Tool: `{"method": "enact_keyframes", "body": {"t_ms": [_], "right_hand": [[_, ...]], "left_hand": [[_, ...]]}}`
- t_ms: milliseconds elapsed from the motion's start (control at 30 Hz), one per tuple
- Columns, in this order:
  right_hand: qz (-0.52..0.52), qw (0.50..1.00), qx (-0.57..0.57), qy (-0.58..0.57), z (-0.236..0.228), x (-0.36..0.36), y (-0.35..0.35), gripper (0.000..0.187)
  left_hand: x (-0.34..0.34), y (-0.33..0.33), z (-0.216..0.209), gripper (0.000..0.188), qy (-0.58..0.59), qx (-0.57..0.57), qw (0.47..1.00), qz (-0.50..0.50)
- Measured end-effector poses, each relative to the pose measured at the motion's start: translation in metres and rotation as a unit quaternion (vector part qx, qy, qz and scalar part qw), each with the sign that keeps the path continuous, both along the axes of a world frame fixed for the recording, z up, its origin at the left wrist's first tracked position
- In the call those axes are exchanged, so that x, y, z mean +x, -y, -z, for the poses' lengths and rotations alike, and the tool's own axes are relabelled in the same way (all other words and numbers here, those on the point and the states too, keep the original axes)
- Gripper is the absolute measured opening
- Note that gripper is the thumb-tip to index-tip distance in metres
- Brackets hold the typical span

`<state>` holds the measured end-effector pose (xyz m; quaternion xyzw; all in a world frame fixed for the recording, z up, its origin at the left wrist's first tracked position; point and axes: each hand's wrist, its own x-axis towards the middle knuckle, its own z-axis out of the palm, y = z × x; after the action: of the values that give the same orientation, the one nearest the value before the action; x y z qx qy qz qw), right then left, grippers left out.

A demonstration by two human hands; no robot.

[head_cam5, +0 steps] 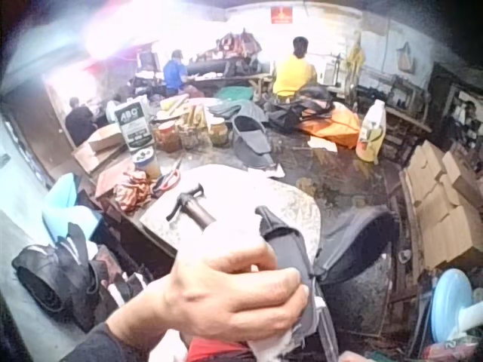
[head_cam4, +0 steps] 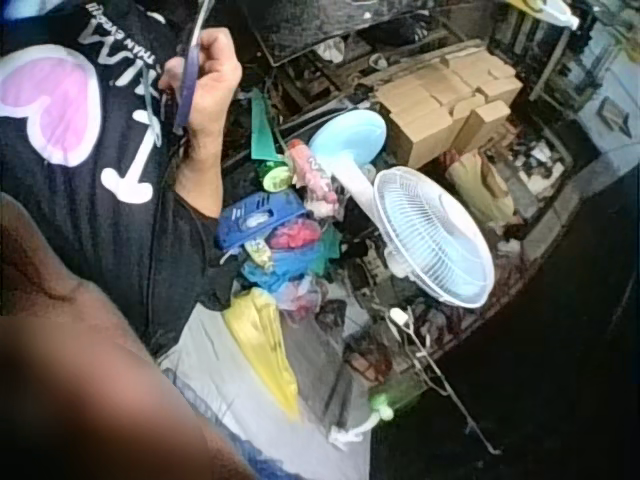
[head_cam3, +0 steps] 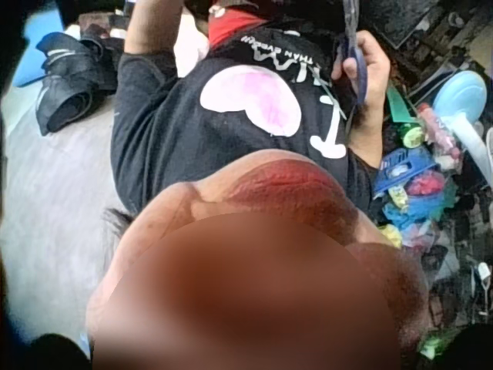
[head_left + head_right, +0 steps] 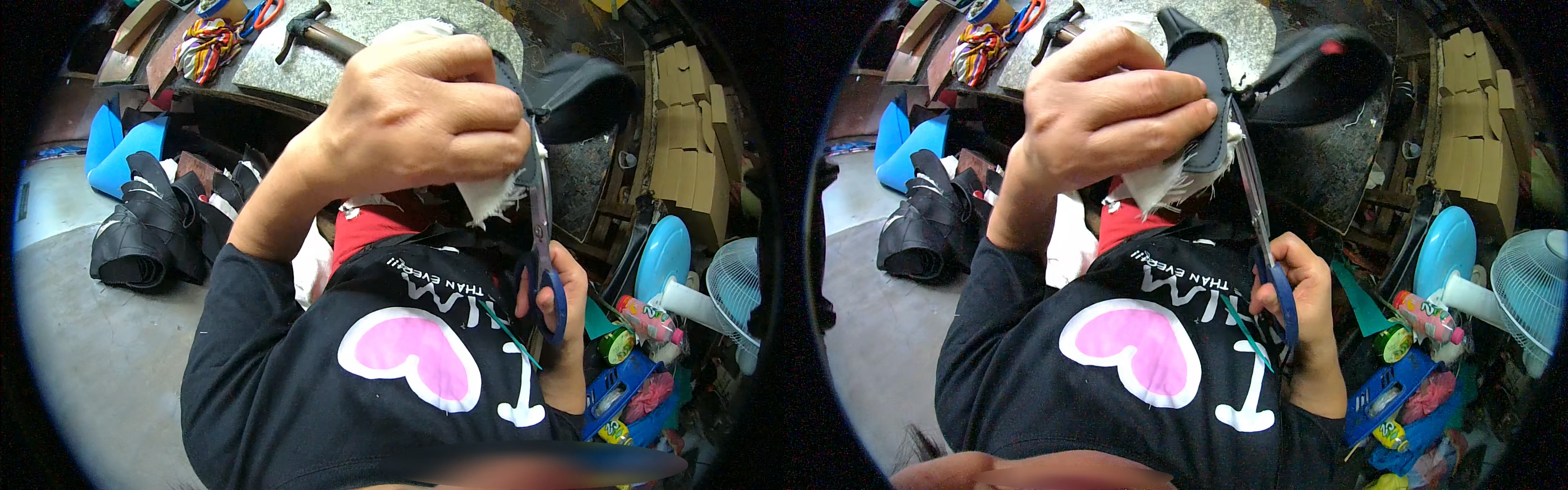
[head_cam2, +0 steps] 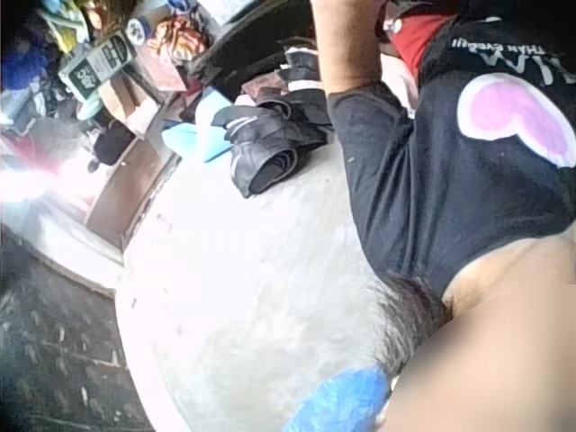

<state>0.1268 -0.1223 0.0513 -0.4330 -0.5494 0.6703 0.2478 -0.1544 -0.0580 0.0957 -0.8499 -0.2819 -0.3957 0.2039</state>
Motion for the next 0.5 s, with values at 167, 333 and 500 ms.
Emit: {"method": "enact_keyframes", "body": {"t_ms": [167, 333, 500], "right_hand": [[0.009, 0.996, -0.044, -0.08, 0.016, 0.002, 0.001, 0.056], [0.019, 0.991, -0.062, -0.12, 0.027, -0.004, 0.01, 0.055], [0.027, 0.991, -0.039, -0.125, 0.032, -0.01, 0.006, 0.051]], "left_hand": [[0.011, 0.005, 0.035, 0.022, 0.061, -0.016, 0.997, -0.046], [0.027, 0.016, 0.07, 0.032, 0.227, -0.064, 0.97, -0.053], [0.047, 0.026, 0.092, 0.039, 0.351, -0.158, 0.922, -0.039]]}}
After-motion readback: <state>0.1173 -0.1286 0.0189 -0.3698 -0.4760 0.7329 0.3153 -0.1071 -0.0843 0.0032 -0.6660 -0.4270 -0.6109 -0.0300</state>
